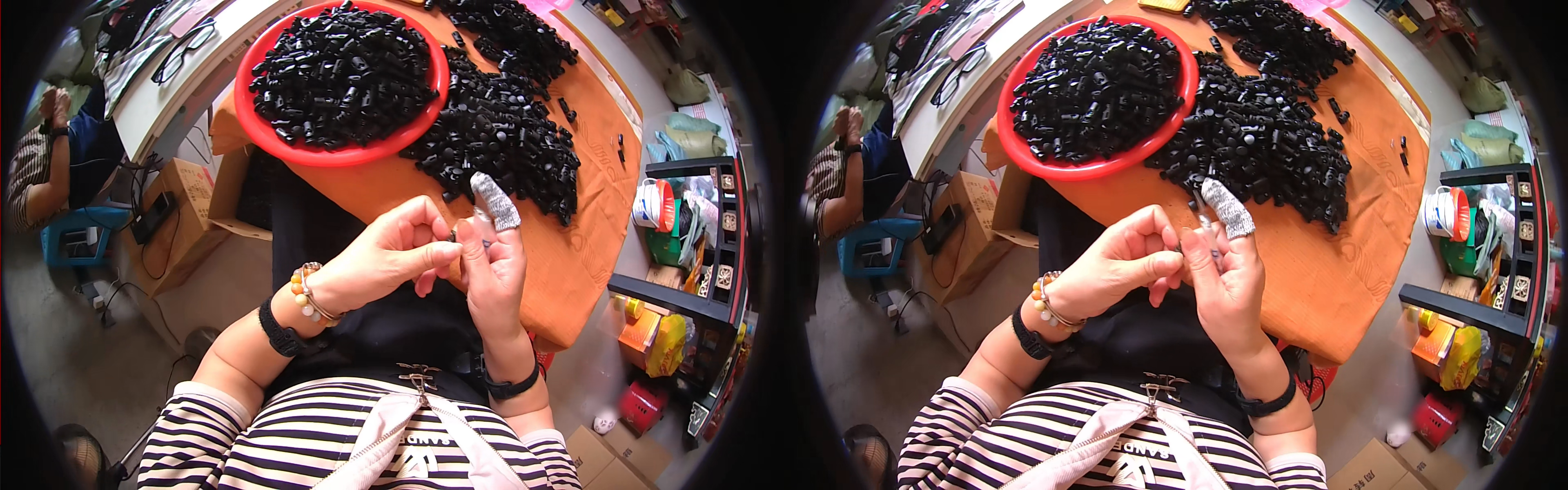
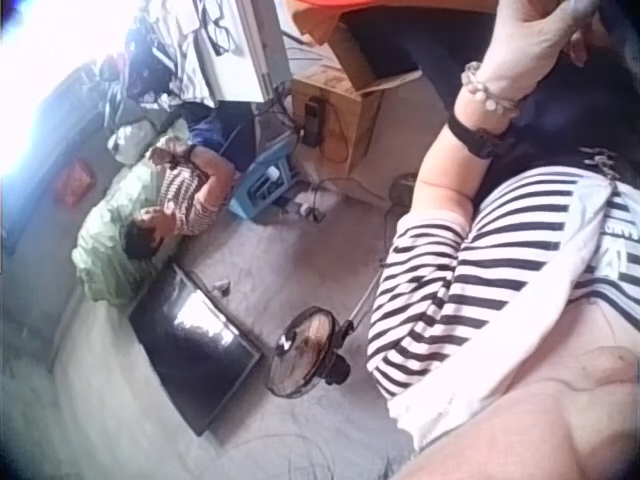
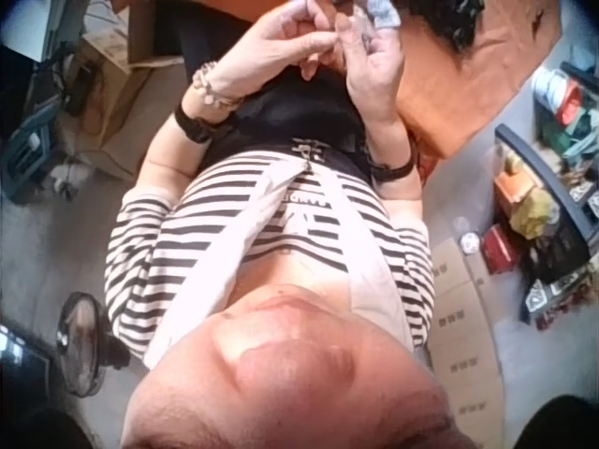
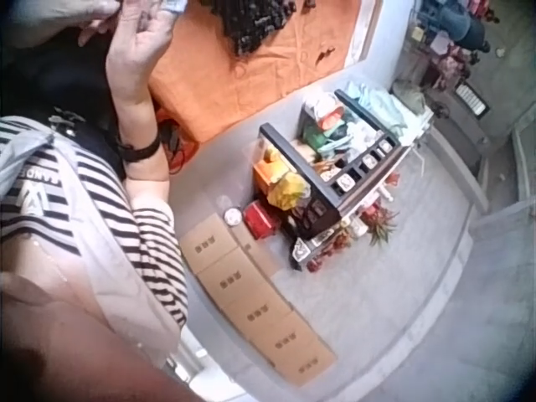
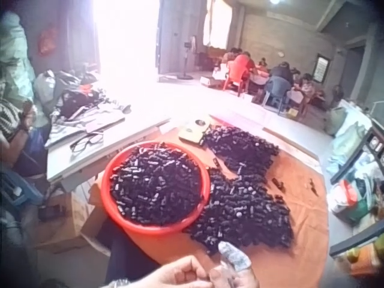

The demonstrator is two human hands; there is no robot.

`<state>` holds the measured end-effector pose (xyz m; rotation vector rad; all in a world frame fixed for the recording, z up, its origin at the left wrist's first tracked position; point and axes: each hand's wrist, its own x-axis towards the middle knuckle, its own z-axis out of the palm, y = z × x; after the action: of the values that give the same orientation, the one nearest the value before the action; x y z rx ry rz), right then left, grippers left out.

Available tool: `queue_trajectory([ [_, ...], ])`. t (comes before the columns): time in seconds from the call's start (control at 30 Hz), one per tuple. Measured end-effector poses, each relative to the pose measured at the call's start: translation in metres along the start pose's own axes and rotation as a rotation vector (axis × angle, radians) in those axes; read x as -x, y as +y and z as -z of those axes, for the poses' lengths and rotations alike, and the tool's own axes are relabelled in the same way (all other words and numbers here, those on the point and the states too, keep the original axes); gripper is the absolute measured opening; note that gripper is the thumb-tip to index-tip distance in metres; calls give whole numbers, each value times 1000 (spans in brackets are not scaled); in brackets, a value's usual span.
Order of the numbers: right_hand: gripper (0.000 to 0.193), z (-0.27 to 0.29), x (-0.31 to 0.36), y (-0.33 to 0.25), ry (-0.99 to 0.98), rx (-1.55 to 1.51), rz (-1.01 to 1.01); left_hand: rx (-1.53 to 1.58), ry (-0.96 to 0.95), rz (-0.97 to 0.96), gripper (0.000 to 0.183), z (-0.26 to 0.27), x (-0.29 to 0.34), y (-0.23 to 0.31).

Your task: Manually trimming and assembling small black plastic shoe parts using a small utility blade.

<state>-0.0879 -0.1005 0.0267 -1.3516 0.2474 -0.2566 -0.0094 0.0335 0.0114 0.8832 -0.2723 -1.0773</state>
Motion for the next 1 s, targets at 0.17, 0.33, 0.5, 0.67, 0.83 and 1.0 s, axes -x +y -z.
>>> queue_trajectory([
  [0.17, 42, 2, 0, 1, 21, 81, -56, 159, -12, 96, 13, 3, 1, 5],
  [0.33, 51, 5, 1, 3, -57, 109, -41, 388, 52, 95, 20, 9, 5, 12],
  [0.5, 44, 1, 6, 1, -70, 129, -83, 403, 67, 94, 18, 8, 7, 17],
  [0.67, 36, -2, 8, -3, -70, 130, -86, 265, 146, 50, 18, 8, 6, 10],
  [0.83, 31, 1, 8, 0, -105, 274, 1, 216, 146, 28, 15, 5, 7, 9],
  [1.0, 32, -2, 8, 0, -96, 241, 0, 161, 127, -7, 14, 7, 8, 7],
])
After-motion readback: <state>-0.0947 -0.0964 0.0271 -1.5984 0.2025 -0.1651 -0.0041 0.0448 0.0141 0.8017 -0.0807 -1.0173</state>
